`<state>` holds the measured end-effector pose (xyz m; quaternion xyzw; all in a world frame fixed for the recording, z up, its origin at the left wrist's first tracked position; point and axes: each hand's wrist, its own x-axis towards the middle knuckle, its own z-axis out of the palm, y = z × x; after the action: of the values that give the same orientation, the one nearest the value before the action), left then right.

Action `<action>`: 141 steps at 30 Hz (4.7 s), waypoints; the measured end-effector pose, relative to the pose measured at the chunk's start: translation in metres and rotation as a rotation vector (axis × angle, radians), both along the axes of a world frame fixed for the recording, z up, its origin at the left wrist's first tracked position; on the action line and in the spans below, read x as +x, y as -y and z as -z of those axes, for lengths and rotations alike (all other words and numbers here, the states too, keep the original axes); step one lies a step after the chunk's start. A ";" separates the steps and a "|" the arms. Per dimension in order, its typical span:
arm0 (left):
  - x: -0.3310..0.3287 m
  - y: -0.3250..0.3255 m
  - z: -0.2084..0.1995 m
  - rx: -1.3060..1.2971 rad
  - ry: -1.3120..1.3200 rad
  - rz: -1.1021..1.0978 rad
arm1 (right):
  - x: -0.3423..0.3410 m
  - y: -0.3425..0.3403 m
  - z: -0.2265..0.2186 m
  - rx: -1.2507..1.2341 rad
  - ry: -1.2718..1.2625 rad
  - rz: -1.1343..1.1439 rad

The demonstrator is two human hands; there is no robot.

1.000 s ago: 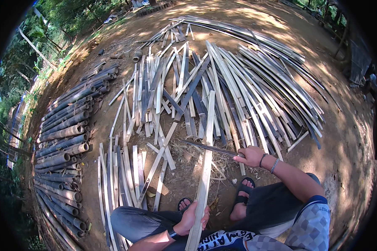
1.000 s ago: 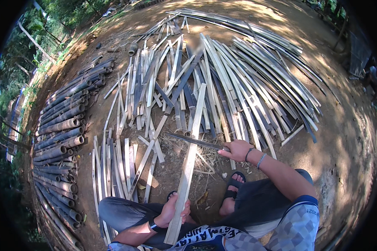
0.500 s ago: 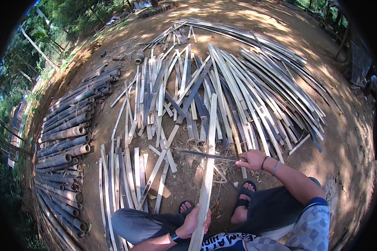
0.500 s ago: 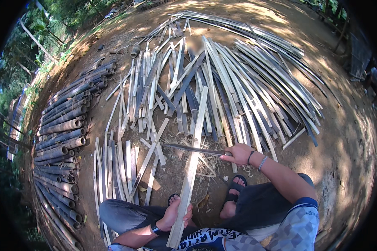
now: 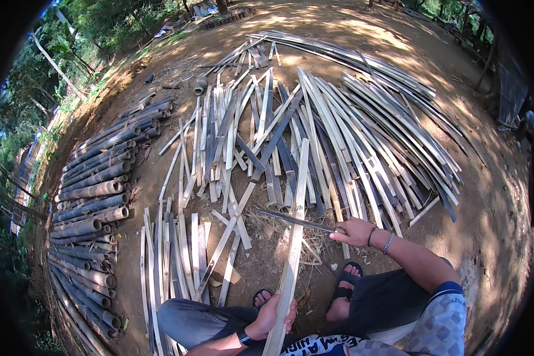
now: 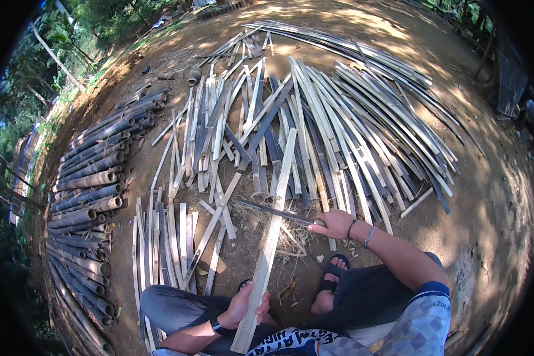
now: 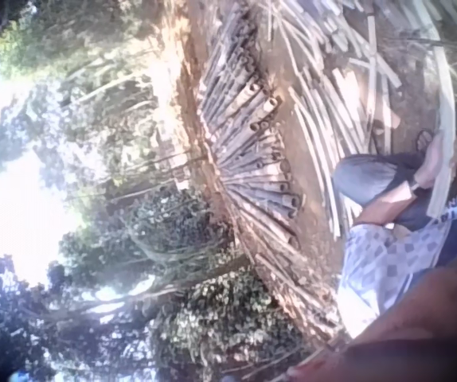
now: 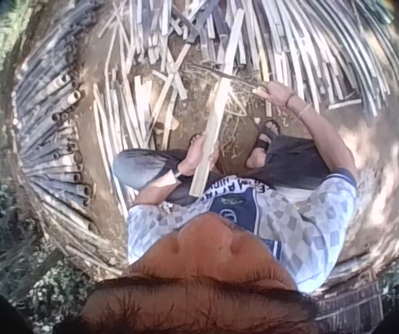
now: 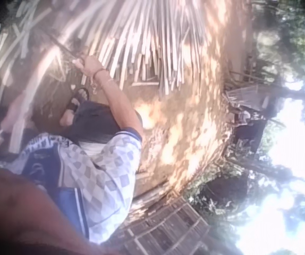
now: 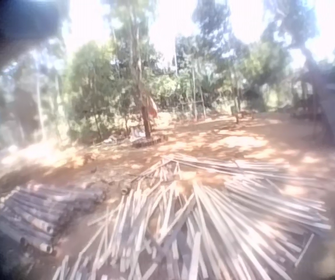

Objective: The person uses a machete to shave thin layers from a long bamboo strip by repeatedly drawing the blade along its length.

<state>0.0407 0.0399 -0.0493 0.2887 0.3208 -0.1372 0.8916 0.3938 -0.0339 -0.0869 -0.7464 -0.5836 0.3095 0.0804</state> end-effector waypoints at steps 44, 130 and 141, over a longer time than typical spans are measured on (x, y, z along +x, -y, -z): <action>-0.012 -0.017 -0.054 0.263 0.445 -0.289 | 0.001 -0.019 -0.009 0.100 -0.216 0.214; 0.022 -0.072 -0.187 1.280 1.087 -1.046 | -0.137 -0.006 -0.045 0.395 -0.573 0.444; 0.018 -0.073 -0.187 1.256 1.106 -1.020 | -0.159 0.005 -0.063 0.455 -0.602 0.287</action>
<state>0.0592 0.1132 0.1378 0.5611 -0.0415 0.6149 0.5526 0.2347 -0.0388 -0.0240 -0.6595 -0.4775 0.3630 0.4532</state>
